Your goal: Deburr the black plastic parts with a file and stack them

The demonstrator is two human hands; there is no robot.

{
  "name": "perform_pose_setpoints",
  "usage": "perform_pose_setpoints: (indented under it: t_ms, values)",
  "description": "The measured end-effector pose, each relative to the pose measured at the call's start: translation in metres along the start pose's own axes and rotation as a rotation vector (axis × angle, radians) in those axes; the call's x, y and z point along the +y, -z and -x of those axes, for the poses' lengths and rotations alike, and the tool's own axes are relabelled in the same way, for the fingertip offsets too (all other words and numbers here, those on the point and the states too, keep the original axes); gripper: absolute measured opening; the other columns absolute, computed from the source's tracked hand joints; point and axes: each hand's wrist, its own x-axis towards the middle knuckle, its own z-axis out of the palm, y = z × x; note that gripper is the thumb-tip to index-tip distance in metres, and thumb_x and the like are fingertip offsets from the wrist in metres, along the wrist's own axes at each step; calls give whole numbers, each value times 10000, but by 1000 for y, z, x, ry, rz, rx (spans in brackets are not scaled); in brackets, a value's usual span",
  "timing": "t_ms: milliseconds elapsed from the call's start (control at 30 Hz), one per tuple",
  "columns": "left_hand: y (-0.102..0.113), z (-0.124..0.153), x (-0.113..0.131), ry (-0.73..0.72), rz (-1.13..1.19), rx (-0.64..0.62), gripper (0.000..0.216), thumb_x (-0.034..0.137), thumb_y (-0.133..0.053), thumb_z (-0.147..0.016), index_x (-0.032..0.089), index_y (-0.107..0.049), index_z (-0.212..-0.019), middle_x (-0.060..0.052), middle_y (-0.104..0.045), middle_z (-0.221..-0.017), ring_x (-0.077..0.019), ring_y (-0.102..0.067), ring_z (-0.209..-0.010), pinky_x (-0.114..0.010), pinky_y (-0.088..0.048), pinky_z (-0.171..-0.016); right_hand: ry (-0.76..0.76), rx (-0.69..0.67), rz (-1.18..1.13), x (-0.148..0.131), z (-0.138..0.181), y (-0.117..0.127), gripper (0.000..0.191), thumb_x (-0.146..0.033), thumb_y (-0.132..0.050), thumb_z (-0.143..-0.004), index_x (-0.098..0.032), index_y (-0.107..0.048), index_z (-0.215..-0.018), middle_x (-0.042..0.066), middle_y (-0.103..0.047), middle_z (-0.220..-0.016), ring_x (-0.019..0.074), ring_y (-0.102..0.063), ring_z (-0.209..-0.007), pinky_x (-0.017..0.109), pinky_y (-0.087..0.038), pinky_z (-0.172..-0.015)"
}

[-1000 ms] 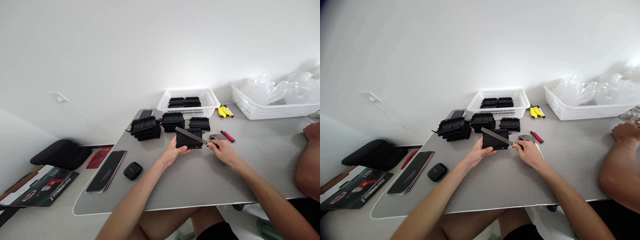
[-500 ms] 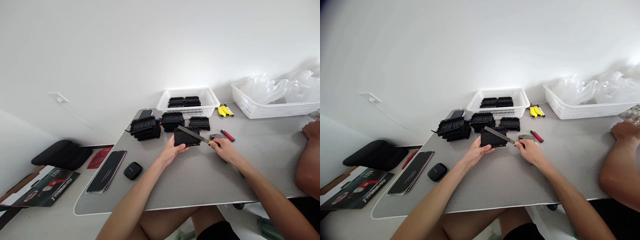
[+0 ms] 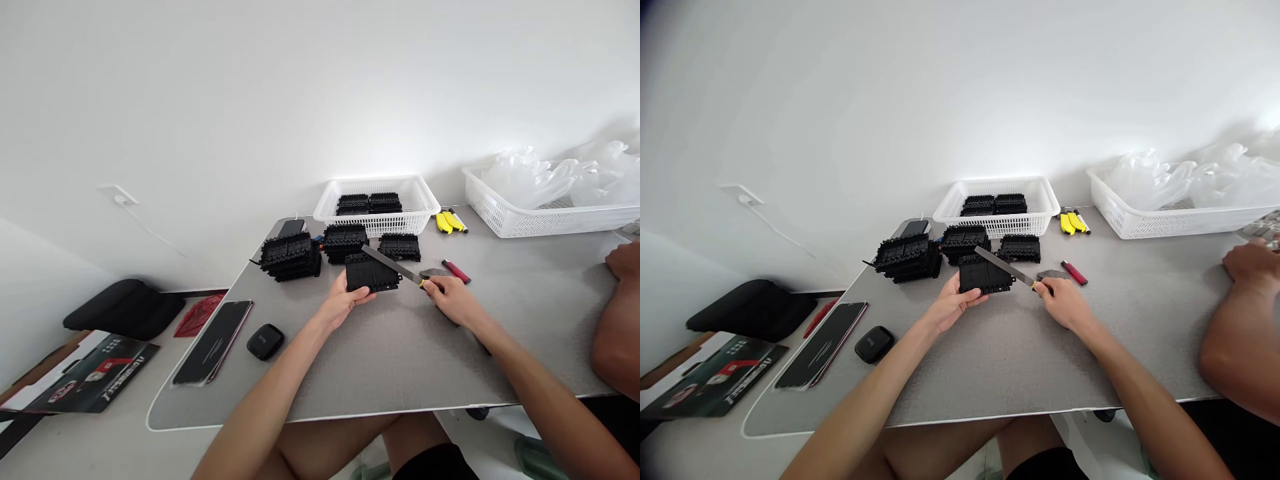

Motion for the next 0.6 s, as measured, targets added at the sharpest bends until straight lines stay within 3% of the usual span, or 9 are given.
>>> perform_pose_setpoints:
  t_ms: [267, 500, 600]
  values:
    - [-2, 1, 4, -1, 9, 35, 564, 146, -827, -657, 202, -548, -1145, -80, -650, -1183, -244, -672, -1020, -447, -540, -971, 23, 55, 53, 2, 1, 3, 403, -441, -372, -944, -202, -515, -654, 16, -549, -607, 156, -477, -576, 293, -265, -545]
    - [-2, 2, 3, 15, -30, -42, 609, 170, -822, -677, 218, -516, -1202, -95, -641, -1214, -260, -687, -997, -455, -560, -938, 76, 50, 189, -9, 2, -8, 367, -446, -387, -954, -212, -561, -731, 1, -539, -583, 148, -446, -531, 293, -221, -527]
    - [-3, 3, 4, 37, -46, -51, 598, 176, -812, -694, 218, -508, -1208, -106, -626, -1244, -263, -686, -1005, -440, -565, -933, 76, 62, 223, -3, 2, -3, 369, -452, -380, -958, -214, -577, -756, 10, -559, -602, 158, -479, -555, 290, -226, -525]
